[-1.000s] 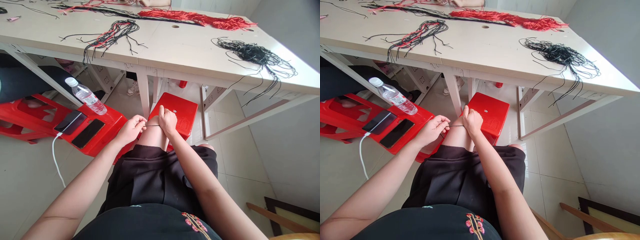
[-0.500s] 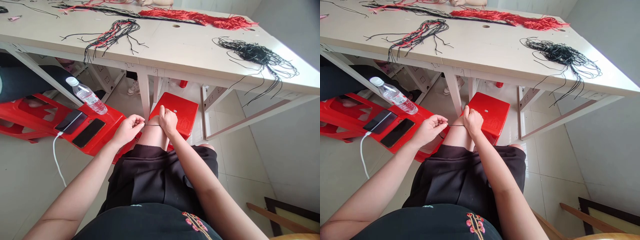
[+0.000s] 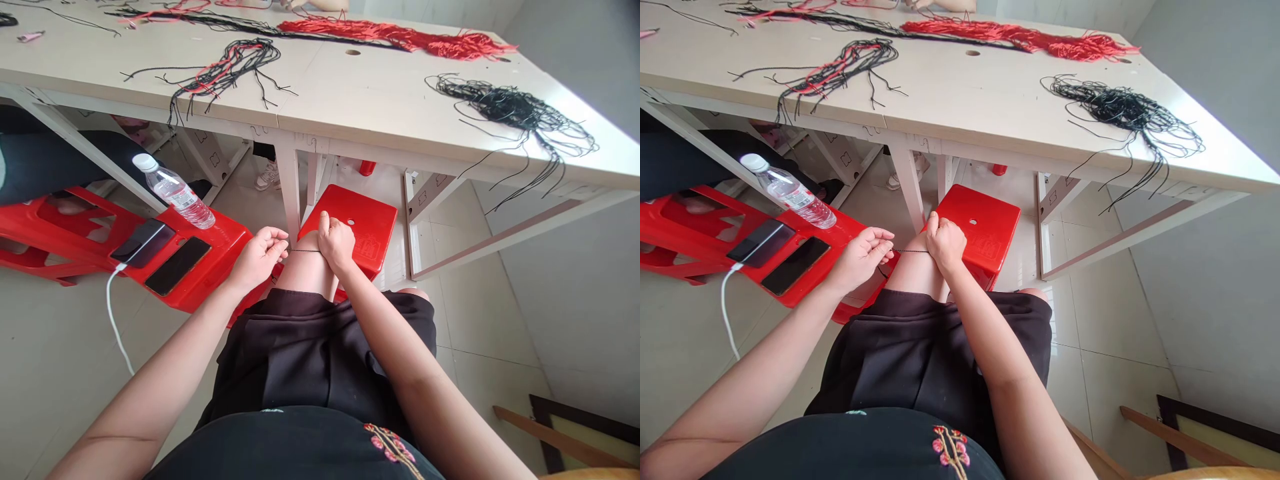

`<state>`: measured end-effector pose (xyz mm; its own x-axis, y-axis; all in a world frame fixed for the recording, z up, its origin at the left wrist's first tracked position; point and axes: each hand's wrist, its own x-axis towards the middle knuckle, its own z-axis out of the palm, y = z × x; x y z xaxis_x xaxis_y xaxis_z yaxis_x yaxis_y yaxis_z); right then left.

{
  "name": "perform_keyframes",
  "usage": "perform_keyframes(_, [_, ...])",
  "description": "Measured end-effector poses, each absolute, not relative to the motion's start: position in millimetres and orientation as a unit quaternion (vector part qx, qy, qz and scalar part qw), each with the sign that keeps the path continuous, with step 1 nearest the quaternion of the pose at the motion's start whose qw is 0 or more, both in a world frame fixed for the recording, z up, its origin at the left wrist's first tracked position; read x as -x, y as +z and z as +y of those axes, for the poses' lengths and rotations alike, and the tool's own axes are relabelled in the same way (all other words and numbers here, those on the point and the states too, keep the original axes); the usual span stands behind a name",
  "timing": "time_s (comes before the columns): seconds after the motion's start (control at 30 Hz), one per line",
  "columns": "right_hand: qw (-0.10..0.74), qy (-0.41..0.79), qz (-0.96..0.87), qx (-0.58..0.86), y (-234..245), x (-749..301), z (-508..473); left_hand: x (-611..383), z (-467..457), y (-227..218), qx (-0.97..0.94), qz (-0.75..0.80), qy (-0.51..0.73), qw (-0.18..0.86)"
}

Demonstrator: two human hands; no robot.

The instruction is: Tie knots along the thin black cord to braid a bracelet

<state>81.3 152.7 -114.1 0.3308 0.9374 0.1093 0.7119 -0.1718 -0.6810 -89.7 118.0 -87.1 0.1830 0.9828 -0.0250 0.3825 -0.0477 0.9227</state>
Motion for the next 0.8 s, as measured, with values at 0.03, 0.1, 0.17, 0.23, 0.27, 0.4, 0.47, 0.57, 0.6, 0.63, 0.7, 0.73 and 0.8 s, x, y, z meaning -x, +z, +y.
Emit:
perform_keyframes(0.03, [0.329,0.171,-0.553,0.746,-113.9,-81.3,152.6,89.1,118.1,-87.4,-0.633,0.539,0.348,0.433])
perform_keyframes(0.1, [0.328,0.171,-0.554,0.746,-113.7,-81.3,152.4,88.6,117.8,-87.6,-0.63,0.539,0.351,0.436])
perform_keyframes(0.17, [0.328,0.17,-0.553,0.747,-113.8,-81.3,152.1,89.0,117.2,-87.3,-0.623,0.535,0.354,0.448])
perform_keyframes(0.23, [0.328,0.17,-0.552,0.748,-114.0,-81.3,151.8,90.1,116.2,-86.6,-0.615,0.529,0.355,0.465])
perform_keyframes(0.27, [0.328,0.169,-0.552,0.748,-114.0,-81.4,151.6,90.9,115.6,-86.2,-0.613,0.524,0.355,0.474])
perform_keyframes(0.4, [0.327,0.169,-0.553,0.747,-113.9,-81.8,150.6,94.4,113.9,-85.3,-0.621,0.508,0.359,0.476])
perform_keyframes(0.47, [0.327,0.169,-0.553,0.747,-113.9,-81.8,150.3,95.8,113.6,-85.4,-0.627,0.52,0.355,0.459])
perform_keyframes(0.57, [0.329,0.169,-0.554,0.746,-114.5,-81.6,150.2,96.8,113.9,-85.2,-0.636,0.541,0.333,0.439])
perform_keyframes(0.6, [0.329,0.169,-0.555,0.745,-114.8,-81.5,150.3,96.8,114.0,-85.0,-0.64,0.546,0.327,0.43])
perform_keyframes(0.63, [0.33,0.167,-0.555,0.745,-115.2,-81.4,150.3,96.5,114.1,-84.7,-0.645,0.551,0.322,0.42])
perform_keyframes(0.7, [0.331,0.166,-0.556,0.744,-115.9,-81.3,150.5,95.5,114.0,-83.9,-0.654,0.561,0.315,0.398])
perform_keyframes(0.73, [0.331,0.166,-0.557,0.744,-116.1,-81.3,150.6,94.7,113.9,-83.6,-0.656,0.564,0.313,0.391])
perform_keyframes(0.8, [0.331,0.167,-0.558,0.742,-116.5,-81.2,150.7,92.8,113.3,-83.0,-0.659,0.567,0.311,0.383])
